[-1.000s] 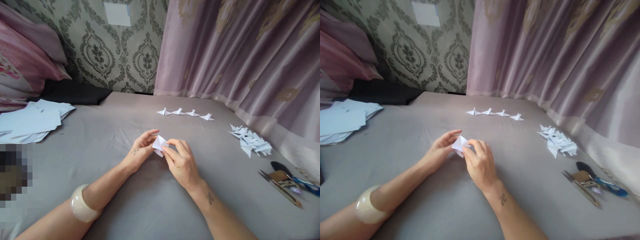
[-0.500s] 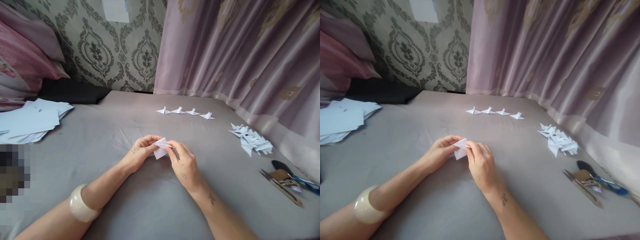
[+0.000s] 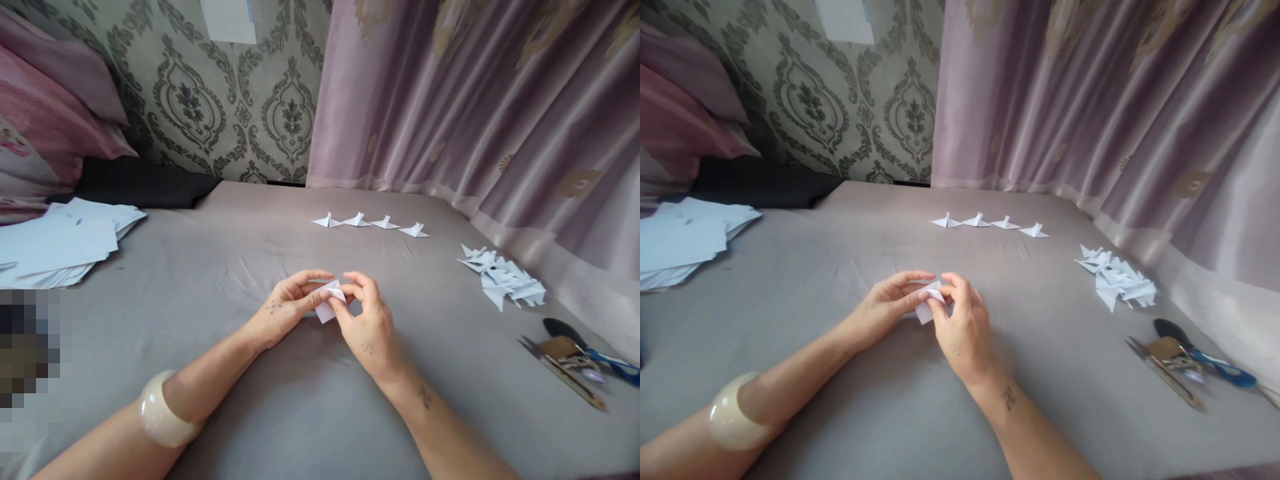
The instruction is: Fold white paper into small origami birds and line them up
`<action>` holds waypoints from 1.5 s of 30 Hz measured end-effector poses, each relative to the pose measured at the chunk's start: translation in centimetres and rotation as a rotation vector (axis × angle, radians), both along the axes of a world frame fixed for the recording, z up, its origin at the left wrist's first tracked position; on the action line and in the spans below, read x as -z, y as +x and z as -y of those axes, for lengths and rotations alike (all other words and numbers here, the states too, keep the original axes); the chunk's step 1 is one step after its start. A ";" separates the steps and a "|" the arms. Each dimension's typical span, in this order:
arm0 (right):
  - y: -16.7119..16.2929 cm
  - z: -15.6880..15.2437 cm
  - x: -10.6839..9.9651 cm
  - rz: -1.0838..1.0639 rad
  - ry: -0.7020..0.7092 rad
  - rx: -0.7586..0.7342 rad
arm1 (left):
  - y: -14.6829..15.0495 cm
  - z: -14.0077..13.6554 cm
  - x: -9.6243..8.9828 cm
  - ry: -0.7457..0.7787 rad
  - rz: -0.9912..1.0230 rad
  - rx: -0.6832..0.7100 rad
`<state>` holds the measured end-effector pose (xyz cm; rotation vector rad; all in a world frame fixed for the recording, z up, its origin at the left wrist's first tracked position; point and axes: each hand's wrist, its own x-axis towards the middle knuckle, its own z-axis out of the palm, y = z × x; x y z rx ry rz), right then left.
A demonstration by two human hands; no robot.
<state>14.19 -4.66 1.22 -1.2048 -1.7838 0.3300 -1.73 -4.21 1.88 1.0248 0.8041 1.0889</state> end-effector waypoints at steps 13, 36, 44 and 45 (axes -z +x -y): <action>0.4 -0.4 -0.9 -0.188 -0.123 -0.097 | 0.0 -0.1 0.0 0.037 0.011 -0.141; 0.1 0.2 -1.8 -0.341 -0.231 0.017 | 0.5 0.0 -0.9 0.037 -0.105 -0.315; 0.1 -0.3 -1.6 -0.581 -0.408 0.011 | 0.4 -0.2 -0.2 0.061 -0.005 -0.256; 0.2 -0.5 -1.6 -0.614 -0.423 0.000 | 0.3 -0.2 -0.2 0.045 -0.013 -0.224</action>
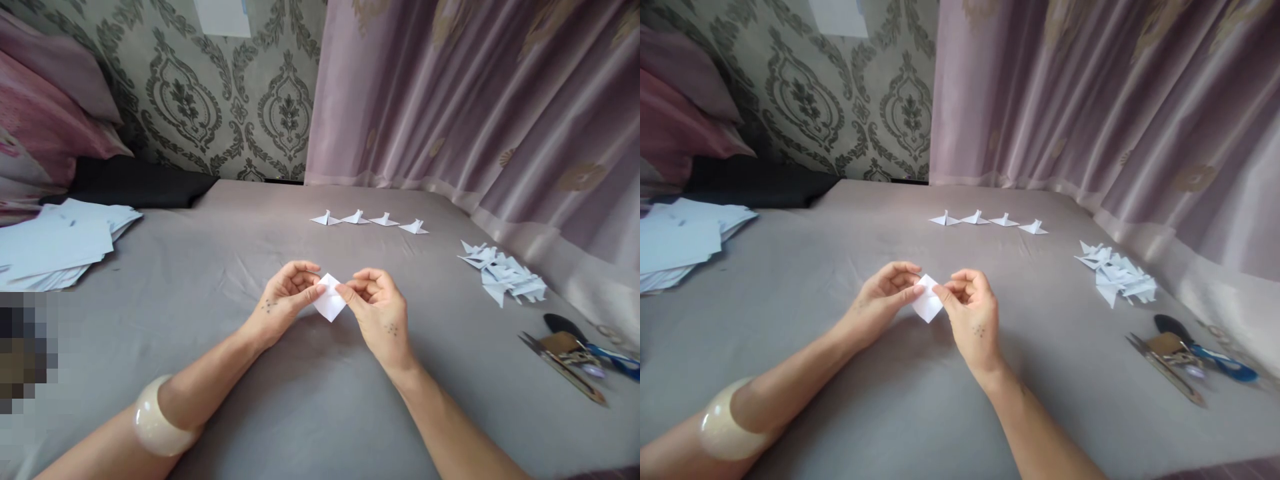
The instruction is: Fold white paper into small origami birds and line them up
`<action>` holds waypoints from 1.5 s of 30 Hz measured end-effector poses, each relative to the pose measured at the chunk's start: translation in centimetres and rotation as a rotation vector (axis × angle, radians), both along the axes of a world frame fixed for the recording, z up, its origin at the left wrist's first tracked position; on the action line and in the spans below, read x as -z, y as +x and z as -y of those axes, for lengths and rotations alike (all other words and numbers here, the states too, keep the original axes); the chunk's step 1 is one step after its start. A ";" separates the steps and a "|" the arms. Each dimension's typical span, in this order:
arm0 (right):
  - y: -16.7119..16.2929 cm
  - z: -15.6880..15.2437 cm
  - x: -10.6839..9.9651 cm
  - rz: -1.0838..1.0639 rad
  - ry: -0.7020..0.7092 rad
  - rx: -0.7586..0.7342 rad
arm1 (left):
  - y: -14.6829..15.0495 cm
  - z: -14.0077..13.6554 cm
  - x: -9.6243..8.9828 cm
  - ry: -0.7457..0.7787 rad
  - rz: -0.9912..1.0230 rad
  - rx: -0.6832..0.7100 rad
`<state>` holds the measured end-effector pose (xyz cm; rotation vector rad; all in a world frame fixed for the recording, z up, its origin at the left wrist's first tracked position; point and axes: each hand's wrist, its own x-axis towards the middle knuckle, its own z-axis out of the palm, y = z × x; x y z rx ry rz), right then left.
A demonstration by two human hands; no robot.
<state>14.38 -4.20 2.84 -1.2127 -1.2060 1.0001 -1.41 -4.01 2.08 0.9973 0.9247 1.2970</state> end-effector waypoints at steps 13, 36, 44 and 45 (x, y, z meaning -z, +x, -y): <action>0.5 -0.3 0.0 0.015 -0.224 -0.292 | 0.0 0.5 -0.8 -0.012 -0.283 0.189; 1.8 -0.7 -0.5 0.139 -0.109 -0.377 | -1.5 0.3 -0.4 -0.015 -0.179 0.204; 1.1 -0.8 0.3 0.193 -0.086 -0.247 | -0.8 0.1 -0.3 0.050 -0.391 0.036; 1.1 -0.8 0.3 0.226 -0.067 -0.239 | -0.9 0.0 -0.2 0.074 -0.436 0.005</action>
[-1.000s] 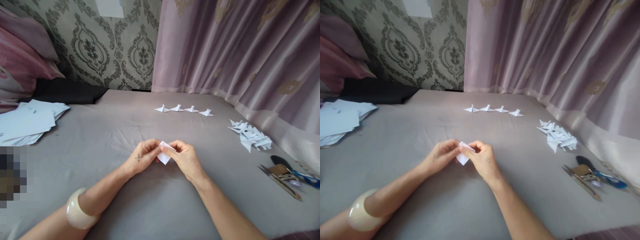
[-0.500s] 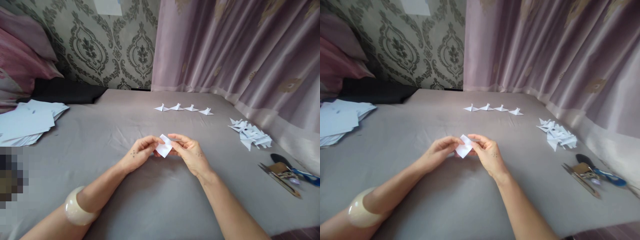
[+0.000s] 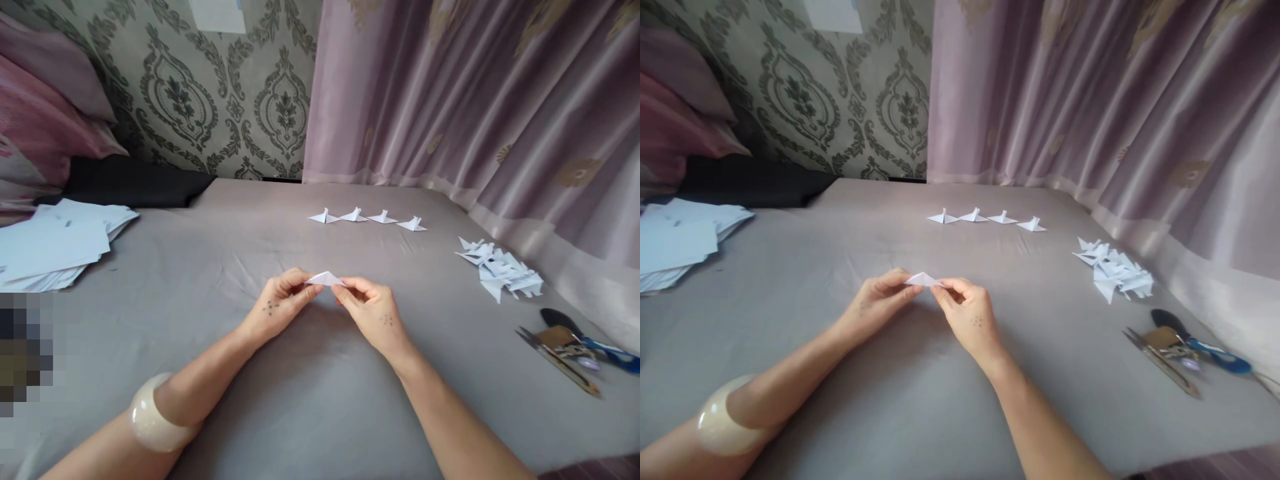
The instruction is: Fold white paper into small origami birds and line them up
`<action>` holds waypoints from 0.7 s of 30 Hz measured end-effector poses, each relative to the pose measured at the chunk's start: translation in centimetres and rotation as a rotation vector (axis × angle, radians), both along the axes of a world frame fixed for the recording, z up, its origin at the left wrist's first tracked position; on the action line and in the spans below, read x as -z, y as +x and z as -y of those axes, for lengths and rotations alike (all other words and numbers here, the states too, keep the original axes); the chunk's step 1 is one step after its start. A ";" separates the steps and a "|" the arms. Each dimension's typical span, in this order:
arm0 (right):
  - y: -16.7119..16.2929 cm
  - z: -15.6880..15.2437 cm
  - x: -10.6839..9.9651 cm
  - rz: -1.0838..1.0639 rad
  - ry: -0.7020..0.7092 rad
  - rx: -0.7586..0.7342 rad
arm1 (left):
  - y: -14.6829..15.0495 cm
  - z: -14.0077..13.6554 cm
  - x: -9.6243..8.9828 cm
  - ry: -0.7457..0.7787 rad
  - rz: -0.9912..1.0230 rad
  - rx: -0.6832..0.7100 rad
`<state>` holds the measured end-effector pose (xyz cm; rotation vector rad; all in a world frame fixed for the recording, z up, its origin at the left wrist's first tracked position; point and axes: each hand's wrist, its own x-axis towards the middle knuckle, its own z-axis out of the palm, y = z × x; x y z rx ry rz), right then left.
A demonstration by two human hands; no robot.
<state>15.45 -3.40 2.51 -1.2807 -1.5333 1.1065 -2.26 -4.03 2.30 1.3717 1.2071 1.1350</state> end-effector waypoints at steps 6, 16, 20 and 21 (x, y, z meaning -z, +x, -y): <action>0.1 0.1 -0.6 -0.007 -0.062 -0.024 | -0.1 0.0 -0.2 -0.224 0.181 0.054; -0.1 0.3 -1.3 -0.186 -0.247 -0.152 | 0.0 -0.1 -0.1 -0.357 0.276 0.177; 0.1 0.2 -0.9 -0.064 -0.119 -0.137 | -0.2 -0.4 0.5 -0.369 0.341 0.203; 0.2 0.1 -0.8 -0.017 -0.080 -0.131 | -0.3 -0.4 0.6 -0.371 0.354 0.208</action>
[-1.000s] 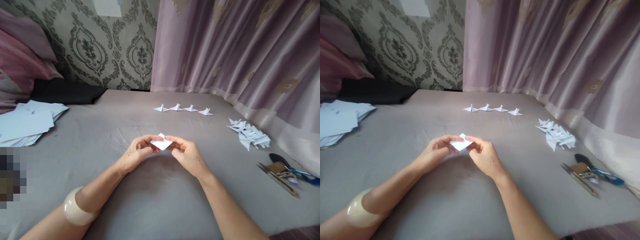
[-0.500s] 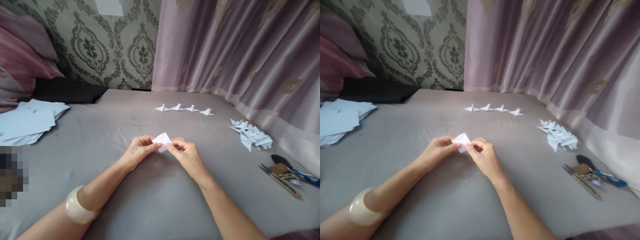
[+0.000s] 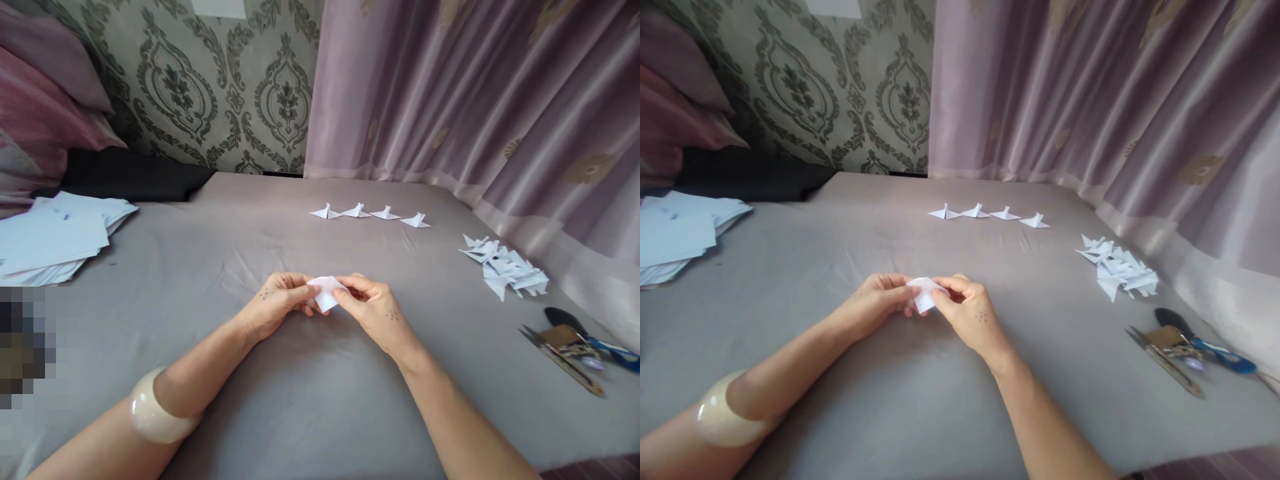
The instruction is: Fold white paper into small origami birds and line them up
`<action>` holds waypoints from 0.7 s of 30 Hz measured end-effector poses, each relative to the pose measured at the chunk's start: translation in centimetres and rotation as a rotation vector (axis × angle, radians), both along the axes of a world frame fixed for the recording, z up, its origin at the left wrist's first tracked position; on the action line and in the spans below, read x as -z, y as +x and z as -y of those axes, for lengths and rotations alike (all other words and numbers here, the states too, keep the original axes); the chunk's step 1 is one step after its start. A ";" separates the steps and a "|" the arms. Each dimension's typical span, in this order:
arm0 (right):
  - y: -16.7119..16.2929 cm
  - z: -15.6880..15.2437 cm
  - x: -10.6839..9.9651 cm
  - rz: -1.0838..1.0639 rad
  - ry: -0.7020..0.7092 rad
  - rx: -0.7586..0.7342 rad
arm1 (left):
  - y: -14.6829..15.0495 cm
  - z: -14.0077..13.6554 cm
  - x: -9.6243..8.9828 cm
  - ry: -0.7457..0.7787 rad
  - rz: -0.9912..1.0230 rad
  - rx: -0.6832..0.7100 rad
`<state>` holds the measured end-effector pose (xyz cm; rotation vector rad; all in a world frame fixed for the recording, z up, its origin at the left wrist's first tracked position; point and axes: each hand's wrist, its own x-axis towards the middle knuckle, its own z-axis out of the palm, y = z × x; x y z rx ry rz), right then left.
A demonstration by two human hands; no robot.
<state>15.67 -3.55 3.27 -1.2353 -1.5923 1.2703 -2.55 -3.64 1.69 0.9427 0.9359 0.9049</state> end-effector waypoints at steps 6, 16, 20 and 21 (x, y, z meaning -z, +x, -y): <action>0.5 0.1 0.8 0.189 0.390 -0.078 | -0.1 -0.1 0.2 -0.032 0.047 0.000; 1.1 0.1 0.4 0.535 0.704 -0.184 | -0.6 -0.4 0.6 -0.089 0.126 -0.007; 0.8 0.2 0.9 0.518 0.709 -0.158 | -0.6 -0.3 0.4 -0.110 0.081 -0.029; 0.7 0.2 1.1 0.485 0.696 -0.145 | -0.5 -0.3 0.3 -0.114 0.058 -0.042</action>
